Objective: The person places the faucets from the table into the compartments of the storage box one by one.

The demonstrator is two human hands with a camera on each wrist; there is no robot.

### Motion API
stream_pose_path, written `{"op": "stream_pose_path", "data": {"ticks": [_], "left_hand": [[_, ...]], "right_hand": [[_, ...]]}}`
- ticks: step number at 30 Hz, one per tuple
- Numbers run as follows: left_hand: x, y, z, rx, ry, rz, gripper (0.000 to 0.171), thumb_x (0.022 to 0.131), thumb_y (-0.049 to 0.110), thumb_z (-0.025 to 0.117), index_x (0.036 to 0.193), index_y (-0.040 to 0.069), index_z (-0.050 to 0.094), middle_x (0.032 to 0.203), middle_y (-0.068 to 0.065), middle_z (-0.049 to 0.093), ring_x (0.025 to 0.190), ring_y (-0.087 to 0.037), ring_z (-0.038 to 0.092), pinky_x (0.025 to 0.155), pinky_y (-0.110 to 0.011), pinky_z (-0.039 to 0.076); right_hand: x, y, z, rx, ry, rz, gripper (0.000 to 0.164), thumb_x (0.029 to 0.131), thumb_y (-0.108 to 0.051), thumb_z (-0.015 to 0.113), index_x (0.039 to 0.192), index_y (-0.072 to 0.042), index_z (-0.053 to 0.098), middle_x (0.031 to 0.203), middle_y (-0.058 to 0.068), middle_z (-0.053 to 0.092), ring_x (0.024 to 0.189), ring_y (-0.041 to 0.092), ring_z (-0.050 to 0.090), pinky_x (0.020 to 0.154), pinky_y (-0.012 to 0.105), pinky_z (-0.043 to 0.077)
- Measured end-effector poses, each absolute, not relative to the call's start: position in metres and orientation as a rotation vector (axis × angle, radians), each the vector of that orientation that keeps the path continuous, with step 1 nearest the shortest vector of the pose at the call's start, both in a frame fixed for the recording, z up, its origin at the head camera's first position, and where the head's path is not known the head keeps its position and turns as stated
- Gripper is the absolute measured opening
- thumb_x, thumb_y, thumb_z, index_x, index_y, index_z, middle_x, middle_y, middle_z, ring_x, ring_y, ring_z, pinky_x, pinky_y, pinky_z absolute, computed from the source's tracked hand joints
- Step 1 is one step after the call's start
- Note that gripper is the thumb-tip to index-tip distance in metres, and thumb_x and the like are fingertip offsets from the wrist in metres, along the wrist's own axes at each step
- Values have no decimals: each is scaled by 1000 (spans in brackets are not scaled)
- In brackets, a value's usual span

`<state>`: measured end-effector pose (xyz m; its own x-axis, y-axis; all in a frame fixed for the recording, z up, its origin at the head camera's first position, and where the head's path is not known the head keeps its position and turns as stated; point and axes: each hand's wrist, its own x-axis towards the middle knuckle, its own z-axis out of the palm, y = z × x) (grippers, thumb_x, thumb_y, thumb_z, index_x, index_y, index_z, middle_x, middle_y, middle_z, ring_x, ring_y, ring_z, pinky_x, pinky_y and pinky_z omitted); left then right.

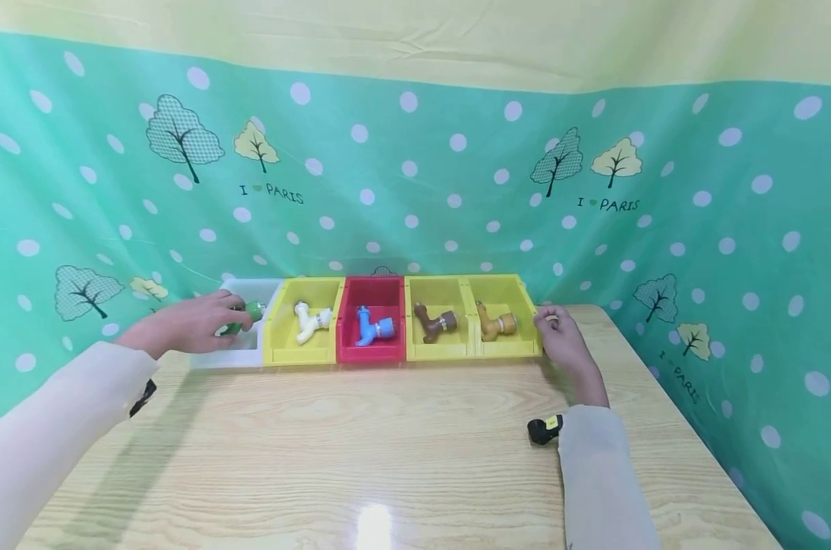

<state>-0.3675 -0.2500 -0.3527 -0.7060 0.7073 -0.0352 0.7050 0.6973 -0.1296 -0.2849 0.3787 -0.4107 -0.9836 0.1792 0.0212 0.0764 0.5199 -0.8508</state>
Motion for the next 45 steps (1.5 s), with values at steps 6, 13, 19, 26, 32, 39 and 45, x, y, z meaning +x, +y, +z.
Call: {"op": "stream_pose_path", "data": {"ticks": [6, 13, 19, 26, 32, 39, 45], "left_hand": [[-375, -248, -355, -1199, -2889, 302, 17, 94, 18, 68, 108, 26, 71, 100, 1, 54, 92, -23, 47, 78, -42, 49], [-383, -247, -363, -1215, -2870, 312, 17, 93, 19, 70, 109, 25, 71, 99, 0, 54, 90, -24, 47, 78, -43, 48], [-390, -248, -372, -1172, -2931, 300, 22, 94, 22, 70, 115, 25, 72, 101, 0, 54, 92, -23, 46, 78, -43, 49], [-394, -245, -377, -1130, -3033, 252, 22, 93, 22, 74, 115, 26, 74, 98, 1, 54, 92, -23, 46, 77, -42, 49], [-398, -244, -381, -1117, -3103, 235, 14, 93, 22, 76, 102, 32, 72, 97, 3, 55, 95, -24, 47, 82, -45, 50], [-398, -239, -379, -1127, -3131, 203, 15, 93, 19, 76, 94, 33, 69, 97, 4, 57, 94, -24, 49, 86, -47, 51], [-398, -236, -379, -1138, -3144, 200, 16, 94, 18, 75, 92, 31, 67, 97, 4, 57, 91, -22, 51, 86, -48, 51]], "right_hand": [[-286, 377, -410, -218, -2640, 1493, 43, 112, -40, 37, 134, -3, 39, 110, 17, 46, 96, 27, 50, 78, 36, 52], [-287, 379, -410, -217, -2646, 1480, 43, 112, -41, 37, 132, -4, 39, 98, 12, 42, 87, 24, 47, 74, 36, 51], [-286, 379, -409, -215, -2644, 1477, 43, 111, -41, 38, 131, -4, 40, 99, 12, 40, 86, 24, 45, 74, 36, 49], [-286, 379, -409, -215, -2645, 1508, 42, 111, -43, 38, 130, -6, 39, 106, 14, 42, 92, 26, 47, 79, 39, 50], [-287, 379, -411, -223, -2639, 1519, 41, 111, -44, 37, 129, -7, 40, 118, 18, 45, 102, 28, 49, 83, 40, 51], [-286, 379, -410, -247, -2640, 1519, 38, 112, -41, 37, 130, -7, 39, 121, 18, 44, 105, 30, 48, 83, 39, 51], [-285, 380, -412, -246, -2642, 1523, 42, 111, -43, 37, 131, -7, 39, 124, 19, 43, 107, 31, 48, 82, 38, 51]]}}
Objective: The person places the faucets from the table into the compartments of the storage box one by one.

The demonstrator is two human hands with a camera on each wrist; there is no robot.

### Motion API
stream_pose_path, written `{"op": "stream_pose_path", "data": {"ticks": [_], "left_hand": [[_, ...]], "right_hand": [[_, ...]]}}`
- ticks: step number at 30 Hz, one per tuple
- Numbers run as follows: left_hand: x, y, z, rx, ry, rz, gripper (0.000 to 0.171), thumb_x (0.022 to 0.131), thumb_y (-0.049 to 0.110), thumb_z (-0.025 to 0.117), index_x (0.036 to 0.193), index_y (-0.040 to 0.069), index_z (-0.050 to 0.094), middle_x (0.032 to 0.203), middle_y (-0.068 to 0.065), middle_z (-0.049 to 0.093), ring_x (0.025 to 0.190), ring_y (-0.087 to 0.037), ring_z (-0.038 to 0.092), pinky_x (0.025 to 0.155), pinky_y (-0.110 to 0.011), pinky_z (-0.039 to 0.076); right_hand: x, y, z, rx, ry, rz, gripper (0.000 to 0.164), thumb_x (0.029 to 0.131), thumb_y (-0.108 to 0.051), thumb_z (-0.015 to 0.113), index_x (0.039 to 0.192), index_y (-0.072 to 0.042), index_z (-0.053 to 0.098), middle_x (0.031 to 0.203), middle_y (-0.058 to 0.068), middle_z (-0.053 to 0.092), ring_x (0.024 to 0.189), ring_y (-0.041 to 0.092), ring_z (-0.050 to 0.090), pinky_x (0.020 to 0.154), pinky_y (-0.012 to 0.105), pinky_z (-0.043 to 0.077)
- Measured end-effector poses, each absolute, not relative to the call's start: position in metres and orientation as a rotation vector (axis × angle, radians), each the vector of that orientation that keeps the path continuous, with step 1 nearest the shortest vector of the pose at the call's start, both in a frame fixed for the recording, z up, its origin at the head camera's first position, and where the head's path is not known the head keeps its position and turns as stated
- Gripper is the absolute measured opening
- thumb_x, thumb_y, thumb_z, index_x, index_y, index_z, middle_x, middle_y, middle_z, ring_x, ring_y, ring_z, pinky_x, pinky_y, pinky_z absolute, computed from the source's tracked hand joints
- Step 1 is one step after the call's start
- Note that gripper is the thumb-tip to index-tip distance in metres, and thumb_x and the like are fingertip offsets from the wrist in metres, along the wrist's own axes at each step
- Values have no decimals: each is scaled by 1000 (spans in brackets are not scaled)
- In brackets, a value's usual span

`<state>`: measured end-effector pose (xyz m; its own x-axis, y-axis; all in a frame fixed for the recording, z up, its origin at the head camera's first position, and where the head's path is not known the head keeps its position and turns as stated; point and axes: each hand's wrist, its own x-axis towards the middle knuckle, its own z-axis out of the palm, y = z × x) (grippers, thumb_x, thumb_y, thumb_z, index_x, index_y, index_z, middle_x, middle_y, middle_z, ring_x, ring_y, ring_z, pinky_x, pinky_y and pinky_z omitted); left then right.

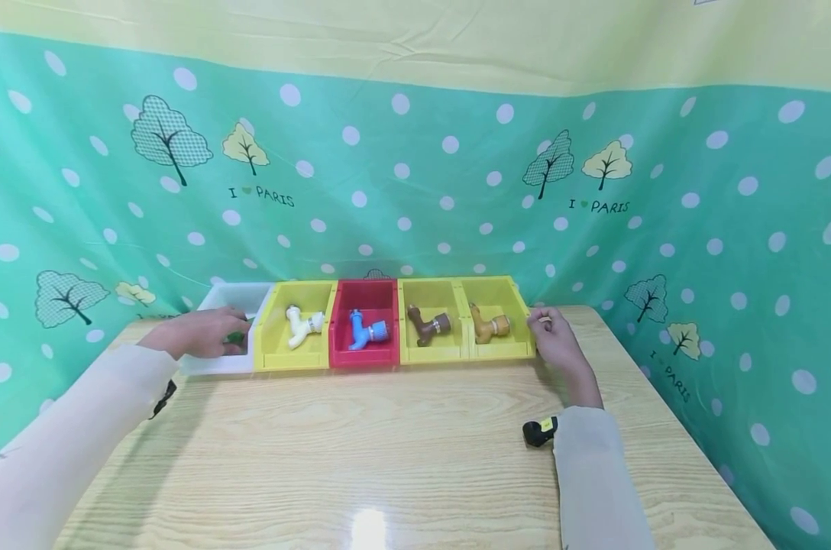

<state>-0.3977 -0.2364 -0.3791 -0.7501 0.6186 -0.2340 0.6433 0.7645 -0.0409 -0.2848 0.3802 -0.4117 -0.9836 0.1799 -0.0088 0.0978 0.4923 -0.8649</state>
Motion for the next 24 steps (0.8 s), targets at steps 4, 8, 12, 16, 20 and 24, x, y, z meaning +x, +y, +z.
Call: {"op": "stream_pose_path", "data": {"ticks": [4, 8, 12, 16, 20, 24], "left_hand": [[-399, -237, -380, 966, 2749, -161, 14, 96, 18, 74, 93, 30, 67, 96, 4, 57, 88, -22, 52, 84, -46, 51], [-397, -234, -378, 911, 2746, -136, 12, 97, 18, 73, 96, 29, 68, 96, 4, 58, 86, -22, 53, 83, -45, 51], [-395, -232, -375, 892, 2751, -120, 13, 96, 17, 73, 100, 28, 70, 98, 3, 60, 87, -22, 54, 84, -46, 52], [-396, -232, -374, 897, 2757, -103, 16, 97, 14, 71, 105, 28, 72, 100, 1, 62, 88, -22, 56, 88, -51, 54], [-396, -236, -374, 916, 2770, -79, 19, 98, 11, 68, 103, 29, 74, 102, 1, 64, 91, -21, 58, 89, -52, 54], [-392, -240, -371, 966, 2812, -18, 19, 98, 10, 67, 106, 25, 76, 105, 0, 67, 95, -24, 63, 89, -54, 56]], "right_hand": [[-285, 380, -412, -234, -2643, 1526, 42, 111, -43, 37, 132, -7, 38, 131, 21, 43, 113, 33, 49, 83, 35, 52], [-286, 380, -413, -230, -2638, 1536, 43, 111, -44, 38, 132, -7, 39, 129, 21, 44, 112, 32, 50, 83, 35, 52], [-287, 380, -412, -233, -2646, 1523, 44, 111, -45, 37, 132, -7, 39, 121, 19, 44, 107, 31, 49, 82, 37, 51], [-288, 380, -411, -246, -2651, 1515, 42, 111, -44, 37, 131, -7, 40, 120, 19, 44, 106, 31, 49, 83, 39, 51], [-287, 379, -408, -254, -2681, 1490, 42, 111, -43, 37, 132, -6, 41, 125, 20, 44, 109, 33, 49, 86, 42, 53], [-284, 380, -400, -209, -2761, 1333, 45, 111, -41, 37, 132, -2, 44, 124, 23, 50, 107, 35, 54, 84, 43, 56]]}}
